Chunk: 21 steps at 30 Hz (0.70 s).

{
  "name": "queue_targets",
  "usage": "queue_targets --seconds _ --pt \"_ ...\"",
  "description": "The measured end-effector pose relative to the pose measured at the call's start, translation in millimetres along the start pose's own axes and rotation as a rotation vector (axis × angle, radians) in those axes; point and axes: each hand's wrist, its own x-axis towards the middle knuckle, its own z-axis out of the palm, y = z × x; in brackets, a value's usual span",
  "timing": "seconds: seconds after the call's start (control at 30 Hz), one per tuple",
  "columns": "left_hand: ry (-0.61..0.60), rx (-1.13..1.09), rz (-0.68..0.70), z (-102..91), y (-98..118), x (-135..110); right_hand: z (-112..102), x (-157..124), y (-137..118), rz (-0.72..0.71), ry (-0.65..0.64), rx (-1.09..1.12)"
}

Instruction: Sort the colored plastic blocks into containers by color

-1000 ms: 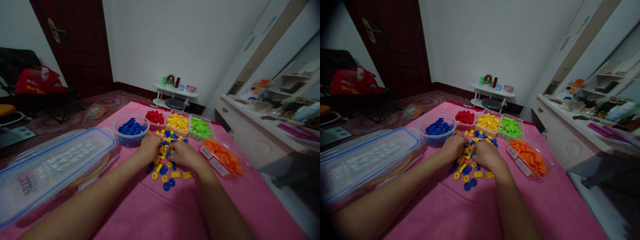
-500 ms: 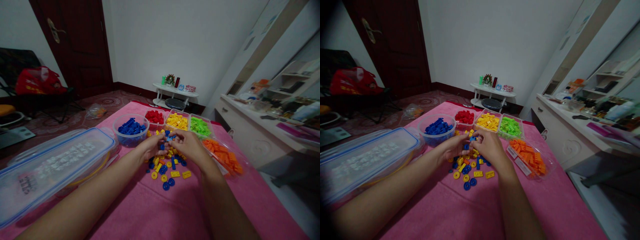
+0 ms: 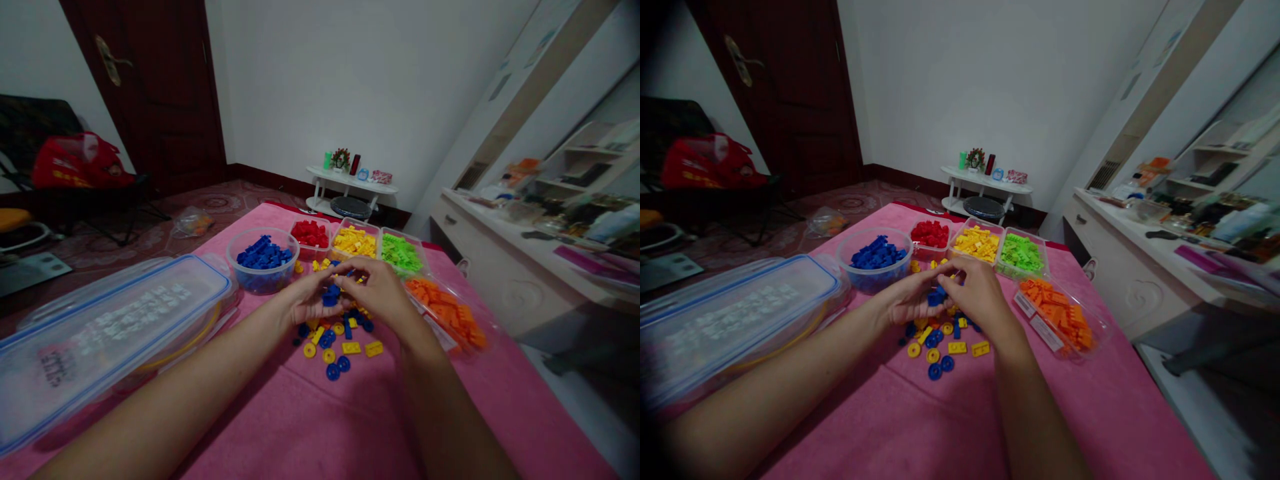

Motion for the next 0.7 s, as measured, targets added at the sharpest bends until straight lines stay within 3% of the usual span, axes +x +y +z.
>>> queue_targets --seconds 0.13,0.2,0.27,0.37,0.5,0.6,0.7 --pt "0.051 0.073 -0.030 1.4 6 -3 -7 2 1 0.030 0.153 0.069" --pt "0.073 0.127 0.019 5.2 14 -7 -10 2 1 0.033 0.194 0.092" --pt "0.119 0.184 0.161 8.3 26 -12 -11 2 1 0.032 0.220 0.095" --pt "0.266 0.309 0.537 1.8 50 -20 -9 2 3 0.040 0.233 0.080" --pt "0.642 0.694 1.029 -29.7 80 -24 -7 3 11 0.058 0.224 0.077" --pt "0.817 1.051 1.087 -48.9 90 -25 -2 4 14 0.074 0.194 0.052" --pt "0.822 1.253 1.056 -48.8 88 -27 17 1 5 0.033 0.124 -0.017"
